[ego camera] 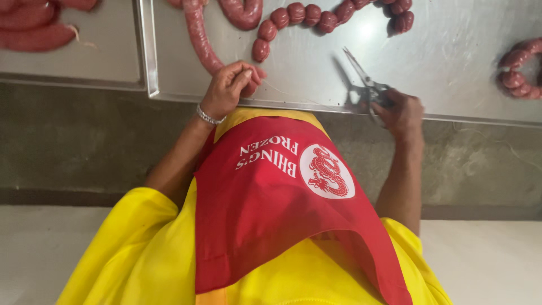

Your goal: The person links sausages by twisting a long casing into smaller segments, tying them with a thin string, and cutting the string with shears.

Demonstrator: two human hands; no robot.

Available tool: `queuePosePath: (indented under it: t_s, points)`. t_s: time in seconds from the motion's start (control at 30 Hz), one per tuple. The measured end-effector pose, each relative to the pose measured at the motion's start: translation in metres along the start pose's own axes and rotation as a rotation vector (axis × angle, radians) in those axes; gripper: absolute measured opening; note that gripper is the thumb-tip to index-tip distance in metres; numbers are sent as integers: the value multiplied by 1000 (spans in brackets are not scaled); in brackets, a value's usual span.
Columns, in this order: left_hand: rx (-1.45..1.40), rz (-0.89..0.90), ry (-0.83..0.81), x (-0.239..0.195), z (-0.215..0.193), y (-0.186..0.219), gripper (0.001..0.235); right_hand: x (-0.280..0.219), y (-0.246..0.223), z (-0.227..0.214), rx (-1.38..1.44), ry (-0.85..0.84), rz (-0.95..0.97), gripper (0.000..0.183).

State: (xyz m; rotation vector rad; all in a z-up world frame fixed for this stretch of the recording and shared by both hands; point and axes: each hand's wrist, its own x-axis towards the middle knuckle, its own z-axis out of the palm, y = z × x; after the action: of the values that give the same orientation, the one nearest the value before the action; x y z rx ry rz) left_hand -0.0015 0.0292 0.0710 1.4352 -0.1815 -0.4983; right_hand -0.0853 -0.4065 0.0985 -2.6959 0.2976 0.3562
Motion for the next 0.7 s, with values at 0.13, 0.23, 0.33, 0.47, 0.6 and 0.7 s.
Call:
queuePosePath:
  t_s: [0.13,0.23,0.33,0.47,0.6,0.7]
  points:
    - [120,-43,-68,-2,19,5,22,1,65,-24,-47,76,-122,40]
    - [342,-29,-100,2,30,9,20,5,79,-39,-163,80,-77,34]
    - [419,73,-116,6,37,6,17,26,63,-39,-201,126,-6,33]
    - [489,41,-122,8,38,2,16,86,0,8,140,290,-372,66]
    - [605,49,-119,8,41,4,16,141,-91,67,-47,477,-680,48]
    - [511,62,-71,6,47,2,18,144,-112,52,-113,348,-710,45]
